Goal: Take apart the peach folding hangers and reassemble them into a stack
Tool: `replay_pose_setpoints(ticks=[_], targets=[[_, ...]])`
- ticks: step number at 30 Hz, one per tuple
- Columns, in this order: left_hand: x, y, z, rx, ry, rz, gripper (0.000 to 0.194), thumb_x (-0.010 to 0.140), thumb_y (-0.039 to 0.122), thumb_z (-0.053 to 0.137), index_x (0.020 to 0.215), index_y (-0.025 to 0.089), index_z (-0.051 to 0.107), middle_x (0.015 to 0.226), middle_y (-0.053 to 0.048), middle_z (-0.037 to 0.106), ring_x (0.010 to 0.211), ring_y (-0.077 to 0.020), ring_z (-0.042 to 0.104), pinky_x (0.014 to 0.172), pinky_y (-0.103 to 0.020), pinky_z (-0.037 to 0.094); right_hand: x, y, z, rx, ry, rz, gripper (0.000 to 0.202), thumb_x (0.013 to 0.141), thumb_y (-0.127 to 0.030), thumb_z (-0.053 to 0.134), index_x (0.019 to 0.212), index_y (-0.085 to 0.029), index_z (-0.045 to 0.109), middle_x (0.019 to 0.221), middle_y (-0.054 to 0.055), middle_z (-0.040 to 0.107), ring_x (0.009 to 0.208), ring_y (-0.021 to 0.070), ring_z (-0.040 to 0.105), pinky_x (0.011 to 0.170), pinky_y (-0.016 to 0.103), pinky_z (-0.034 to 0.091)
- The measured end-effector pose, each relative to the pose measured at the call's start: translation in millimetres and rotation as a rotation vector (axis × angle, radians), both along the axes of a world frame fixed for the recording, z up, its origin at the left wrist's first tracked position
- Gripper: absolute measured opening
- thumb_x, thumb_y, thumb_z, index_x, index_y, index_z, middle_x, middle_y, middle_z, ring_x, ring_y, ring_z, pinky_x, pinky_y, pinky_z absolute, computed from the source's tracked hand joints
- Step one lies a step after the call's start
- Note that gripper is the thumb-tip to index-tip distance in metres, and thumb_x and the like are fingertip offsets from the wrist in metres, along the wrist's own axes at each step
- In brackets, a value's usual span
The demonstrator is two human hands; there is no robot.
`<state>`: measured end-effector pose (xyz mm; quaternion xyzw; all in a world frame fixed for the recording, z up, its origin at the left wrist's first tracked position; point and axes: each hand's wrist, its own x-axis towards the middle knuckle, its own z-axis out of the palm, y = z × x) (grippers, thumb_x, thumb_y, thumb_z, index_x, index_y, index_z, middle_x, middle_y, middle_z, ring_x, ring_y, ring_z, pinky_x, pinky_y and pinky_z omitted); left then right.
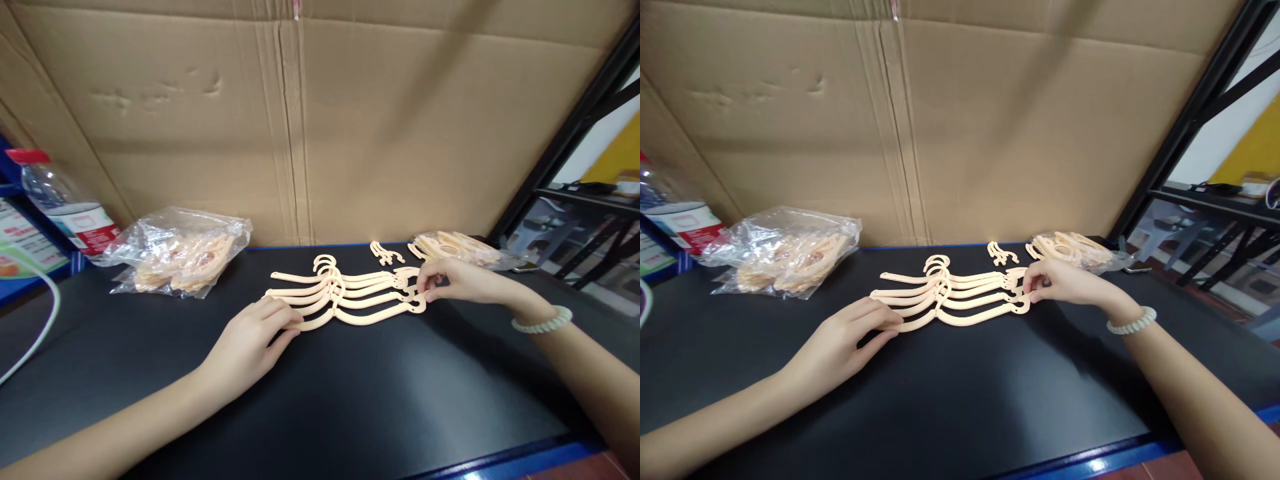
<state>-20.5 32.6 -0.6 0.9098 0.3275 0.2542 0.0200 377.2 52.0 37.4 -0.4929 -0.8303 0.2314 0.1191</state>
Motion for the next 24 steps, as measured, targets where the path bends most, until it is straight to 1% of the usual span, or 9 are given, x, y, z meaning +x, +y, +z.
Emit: replay_pose_setpoints(ticks=[6,10,12,14,16,18,19,21,24], targets=[[1,2,0.2,0.084,0.008,0.038,0.016,0.093,0.021,0.049,0.095,0.022,0.065,0.095,-0.002,0.069,0.090,-0.0189,0.064,0.081,-0.032,0.052,-1,4,-6.4,0.094,-0.038,-0.030,0.021,0.084,-0.037,0.059,0.083,-0.017,0.068,0.086,0.007,0.069,0.079,0.0215,0.063,0.070,0.033,0.048],[2,3,-0.8,0.133,0.007,0.093,0.018,0.093,0.020,0.047,0.096,0.021,0.064,0.101,-0.005,0.068,0.094,-0.0216,0.063,0.081,-0.036,0.052,-10,2,-8.4,0.249,-0.128,-0.032,0.020,0.087,-0.027,0.051,0.081,-0.018,0.067,0.085,0.008,0.069,0.079,0.0227,0.063,0.072,0.036,0.049],[4,0,-1.5,0.142,0.001,0.130,0.019,0.092,0.018,0.046,0.100,0.020,0.064,0.108,-0.008,0.066,0.102,-0.0241,0.061,0.084,-0.040,0.051,-22,-2,-12.2,0.359,-0.113,-0.057,0.025,0.091,-0.025,0.044,0.088,-0.018,0.068,0.091,0.009,0.069,0.084,0.0239,0.064,0.077,0.038,0.050],[8,-5,-2.2,0.111,0.018,0.134,0.023,0.092,0.019,0.046,0.109,0.019,0.061,0.118,-0.010,0.063,0.112,-0.0258,0.058,0.091,-0.043,0.050,-39,-8,-18.7,0.460,-0.067,-0.094,0.032,0.097,-0.028,0.038,0.107,-0.017,0.065,0.106,0.012,0.068,0.099,0.0264,0.063,0.087,0.042,0.050],[13,-10,-2.6,0.051,0.090,0.119,0.033,0.094,0.026,0.046,0.125,0.018,0.054,0.133,-0.013,0.057,0.124,-0.0280,0.051,0.100,-0.047,0.045,-58,-14,-26.9,0.499,-0.072,-0.074,0.044,0.099,-0.040,0.038,0.131,-0.014,0.054,0.130,0.016,0.058,0.121,0.0301,0.053,0.102,0.048,0.043],[16,-14,-2.6,-0.007,0.201,0.112,0.050,0.096,0.037,0.045,0.141,0.016,0.041,0.147,-0.015,0.045,0.137,-0.0321,0.039,0.108,-0.055,0.037,-73,-19,-35.1,0.470,-0.135,-0.016,0.066,0.097,-0.055,0.039,0.145,-0.010,0.039,0.148,0.019,0.040,0.138,0.0337,0.035,0.112,0.052,0.032],[17,-15,-2.3,-0.033,0.254,0.114,0.058,0.096,0.043,0.043,0.146,0.015,0.034,0.151,-0.016,0.039,0.140,-0.0340,0.033,0.109,-0.059,0.032,-79,-21,-38.7,0.443,-0.170,0.005,0.075,0.095,-0.061,0.038,0.149,-0.008,0.033,0.152,0.020,0.031,0.141,0.0345,0.026,0.114,0.054,0.027],[17,-14,-1.5,-0.078,0.324,0.115,0.067,0.096,0.051,0.039,0.150,0.014,0.027,0.155,-0.017,0.031,0.143,-0.0357,0.026,0.111,-0.063,0.027,-84,-22,-44.2,0.381,-0.223,0.017,0.083,0.094,-0.067,0.033,0.152,-0.007,0.025,0.155,0.020,0.022,0.144,0.0344,0.017,0.116,0.055,0.020],[15,-9,0.0,-0.125,0.367,0.110,0.071,0.096,0.056,0.035,0.152,0.014,0.024,0.156,-0.016,0.026,0.144,-0.0347,0.024,0.112,-0.062,0.026,-85,-19,-47.4,0.327,-0.263,0.006,0.085,0.095,-0.067,0.025,0.152,-0.005,0.021,0.156,0.020,0.017,0.145,0.0328,0.013,0.117,0.055,0.016]])
